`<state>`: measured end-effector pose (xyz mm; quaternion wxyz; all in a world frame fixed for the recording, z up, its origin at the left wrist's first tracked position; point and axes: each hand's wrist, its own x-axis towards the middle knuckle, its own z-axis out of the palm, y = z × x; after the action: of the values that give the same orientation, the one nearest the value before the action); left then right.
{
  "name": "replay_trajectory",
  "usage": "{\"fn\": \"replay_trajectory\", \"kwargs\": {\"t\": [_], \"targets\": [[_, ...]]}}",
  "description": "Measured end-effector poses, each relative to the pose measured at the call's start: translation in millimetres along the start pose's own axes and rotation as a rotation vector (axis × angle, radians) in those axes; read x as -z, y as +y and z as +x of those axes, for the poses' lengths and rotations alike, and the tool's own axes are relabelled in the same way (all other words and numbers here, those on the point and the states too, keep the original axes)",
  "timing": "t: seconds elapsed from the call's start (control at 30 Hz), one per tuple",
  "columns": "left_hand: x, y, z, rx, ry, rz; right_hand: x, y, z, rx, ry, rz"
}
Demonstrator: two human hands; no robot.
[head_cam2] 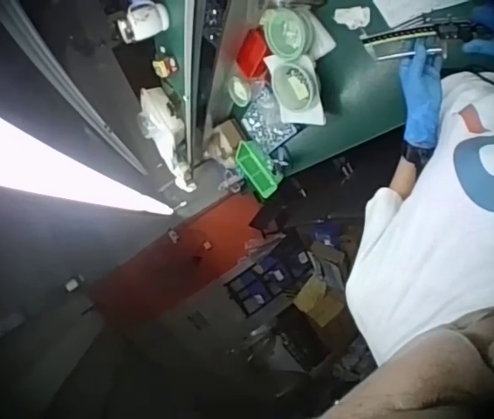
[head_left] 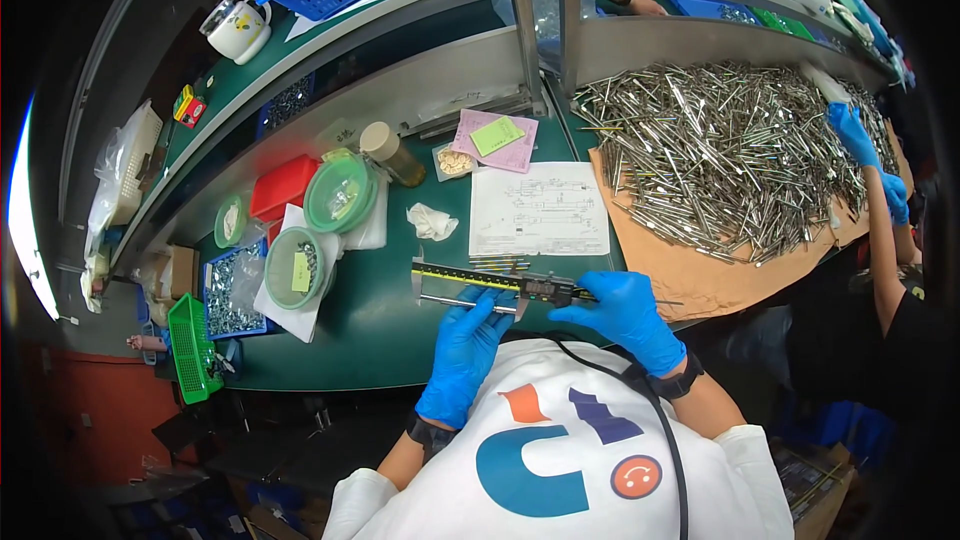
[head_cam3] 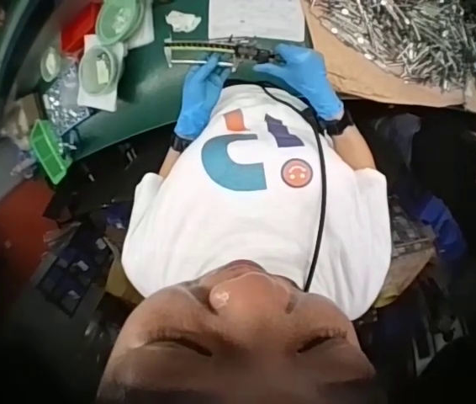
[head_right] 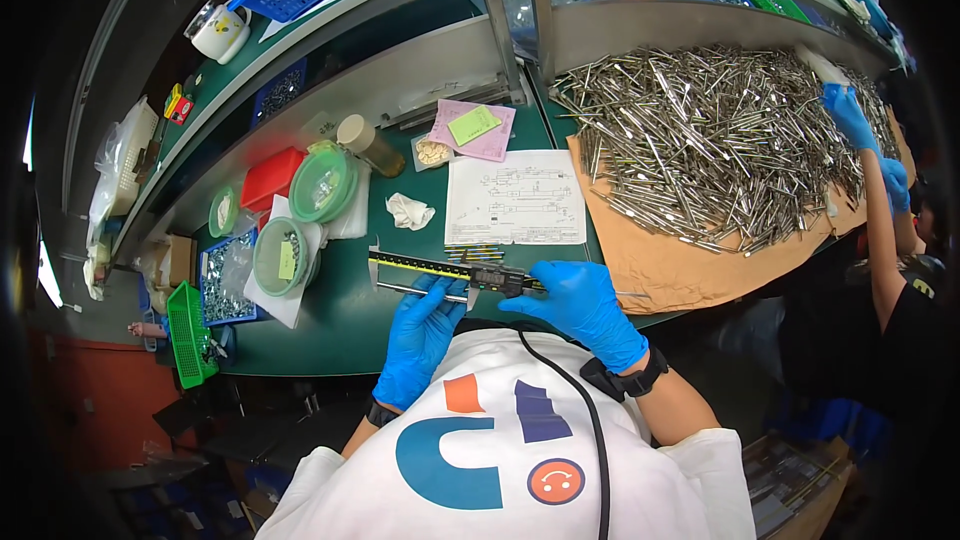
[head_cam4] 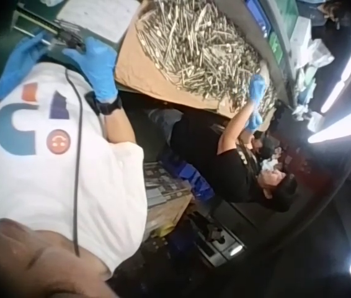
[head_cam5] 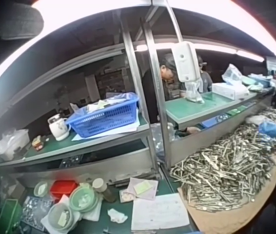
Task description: The person measures a metal rod with a digital caliper, sets it down, and then measures a small metal component. They then pick up another metal rod to measure it, wipe the work surface with a cloth, and measure another small metal component.
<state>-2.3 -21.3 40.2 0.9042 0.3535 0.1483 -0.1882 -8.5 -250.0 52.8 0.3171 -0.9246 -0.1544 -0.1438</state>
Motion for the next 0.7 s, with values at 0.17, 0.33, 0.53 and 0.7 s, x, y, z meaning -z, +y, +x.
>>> {"fn": "replay_trajectory", "kwargs": {"t": [0.17, 0.33, 0.53, 0.7], "targets": [[-1.3, -0.2, -0.1, 0.004, 0.017, 0.011, -0.9, 1.4, -0.6, -0.006, -0.018, -0.003], [-1.6, -0.7, -0.1, 0.007, 0.013, -0.002, 0.3, 0.5, -0.5, -0.014, -0.038, -0.011], [-1.7, -1.1, -1.1, 0.012, 0.034, 0.004, 0.9, 0.2, 0.4, 0.003, -0.026, -0.004], [-0.1, -1.7, -1.0, 0.015, 0.028, -0.002, 1.2, -0.1, 0.5, -0.001, -0.019, 0.015]]}}
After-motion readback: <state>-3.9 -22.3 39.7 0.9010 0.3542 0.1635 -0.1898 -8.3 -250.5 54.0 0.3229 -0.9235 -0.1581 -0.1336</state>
